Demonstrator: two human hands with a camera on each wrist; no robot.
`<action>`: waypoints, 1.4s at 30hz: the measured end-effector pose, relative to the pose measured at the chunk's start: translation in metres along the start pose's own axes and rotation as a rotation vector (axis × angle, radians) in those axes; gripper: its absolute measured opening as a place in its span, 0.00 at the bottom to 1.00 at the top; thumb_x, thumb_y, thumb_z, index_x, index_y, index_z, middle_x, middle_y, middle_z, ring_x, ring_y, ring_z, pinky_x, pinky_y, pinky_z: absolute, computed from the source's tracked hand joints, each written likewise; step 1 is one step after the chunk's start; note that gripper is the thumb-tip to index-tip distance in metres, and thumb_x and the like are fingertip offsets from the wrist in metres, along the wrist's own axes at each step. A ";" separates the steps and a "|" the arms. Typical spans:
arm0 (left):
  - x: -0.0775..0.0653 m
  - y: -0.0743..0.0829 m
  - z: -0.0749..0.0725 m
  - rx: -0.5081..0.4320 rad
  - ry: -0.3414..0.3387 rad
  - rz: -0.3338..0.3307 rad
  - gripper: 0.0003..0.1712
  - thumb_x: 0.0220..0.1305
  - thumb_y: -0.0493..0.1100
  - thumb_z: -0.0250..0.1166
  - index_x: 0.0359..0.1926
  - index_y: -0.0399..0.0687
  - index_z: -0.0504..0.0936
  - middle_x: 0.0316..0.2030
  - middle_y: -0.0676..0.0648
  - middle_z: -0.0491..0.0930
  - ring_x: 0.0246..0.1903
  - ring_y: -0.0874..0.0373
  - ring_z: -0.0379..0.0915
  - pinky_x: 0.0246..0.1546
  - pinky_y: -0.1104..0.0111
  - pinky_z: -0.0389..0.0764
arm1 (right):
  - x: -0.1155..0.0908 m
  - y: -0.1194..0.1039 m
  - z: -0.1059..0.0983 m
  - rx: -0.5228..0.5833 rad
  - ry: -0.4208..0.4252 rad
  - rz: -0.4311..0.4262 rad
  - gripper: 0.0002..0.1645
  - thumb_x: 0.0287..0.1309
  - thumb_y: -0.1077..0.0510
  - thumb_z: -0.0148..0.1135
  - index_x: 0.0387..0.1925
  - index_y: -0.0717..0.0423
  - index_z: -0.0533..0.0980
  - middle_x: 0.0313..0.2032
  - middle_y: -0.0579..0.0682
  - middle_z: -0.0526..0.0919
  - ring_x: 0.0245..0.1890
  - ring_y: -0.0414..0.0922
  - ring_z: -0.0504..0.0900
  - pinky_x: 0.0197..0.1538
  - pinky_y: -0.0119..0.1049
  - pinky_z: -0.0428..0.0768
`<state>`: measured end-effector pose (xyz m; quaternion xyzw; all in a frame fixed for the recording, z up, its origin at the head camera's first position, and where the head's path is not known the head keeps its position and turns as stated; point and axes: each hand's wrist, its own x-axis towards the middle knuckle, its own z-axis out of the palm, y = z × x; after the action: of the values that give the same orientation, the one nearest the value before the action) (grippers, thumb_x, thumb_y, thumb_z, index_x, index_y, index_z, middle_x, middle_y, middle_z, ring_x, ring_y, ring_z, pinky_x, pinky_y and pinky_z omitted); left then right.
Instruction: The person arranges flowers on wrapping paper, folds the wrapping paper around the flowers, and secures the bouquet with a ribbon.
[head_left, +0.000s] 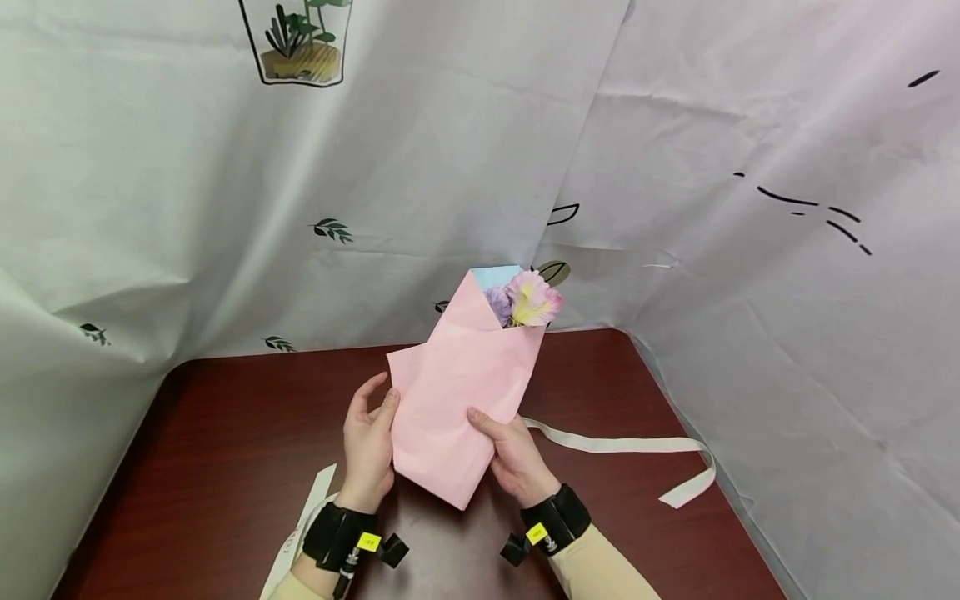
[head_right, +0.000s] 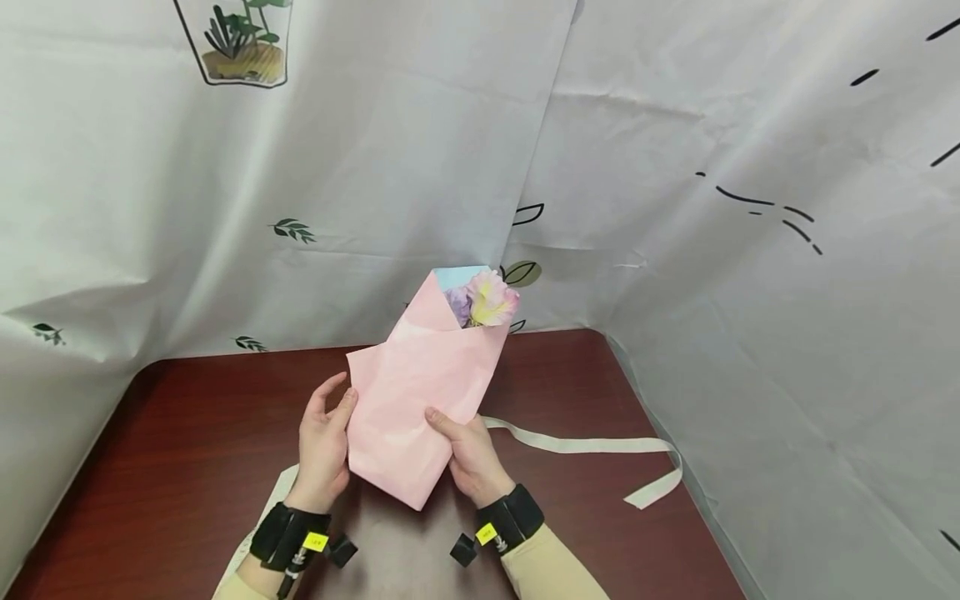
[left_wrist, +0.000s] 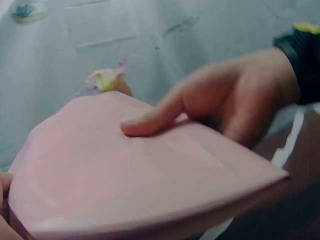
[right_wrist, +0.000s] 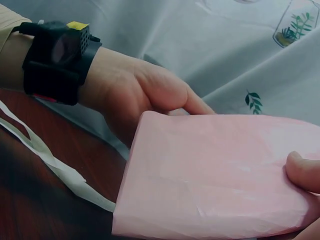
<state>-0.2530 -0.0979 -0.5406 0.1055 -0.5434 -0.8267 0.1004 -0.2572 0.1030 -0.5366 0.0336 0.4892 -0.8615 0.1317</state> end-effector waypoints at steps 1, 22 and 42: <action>0.000 -0.002 0.001 -0.002 0.015 0.045 0.24 0.69 0.49 0.67 0.64 0.54 0.78 0.35 0.48 0.86 0.34 0.59 0.81 0.32 0.71 0.79 | 0.000 0.000 0.000 -0.001 -0.003 -0.003 0.23 0.67 0.64 0.64 0.59 0.57 0.67 0.49 0.50 0.80 0.51 0.45 0.83 0.54 0.39 0.80; -0.022 0.017 0.018 0.375 -0.114 0.419 0.22 0.68 0.31 0.65 0.62 0.31 0.78 0.61 0.34 0.78 0.63 0.43 0.72 0.57 0.81 0.71 | 0.007 -0.001 -0.003 0.013 -0.002 -0.034 0.23 0.67 0.62 0.64 0.60 0.57 0.67 0.52 0.50 0.80 0.54 0.45 0.82 0.57 0.39 0.78; 0.001 0.013 -0.015 0.298 -0.282 -0.098 0.16 0.71 0.42 0.63 0.47 0.31 0.85 0.34 0.42 0.85 0.30 0.55 0.80 0.31 0.66 0.81 | 0.008 0.001 -0.011 -0.149 0.036 -0.066 0.24 0.60 0.64 0.70 0.55 0.59 0.71 0.47 0.52 0.82 0.48 0.46 0.84 0.52 0.38 0.80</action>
<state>-0.2494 -0.1163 -0.5349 0.0286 -0.6624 -0.7478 -0.0339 -0.2654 0.1102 -0.5441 0.0232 0.5549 -0.8259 0.0967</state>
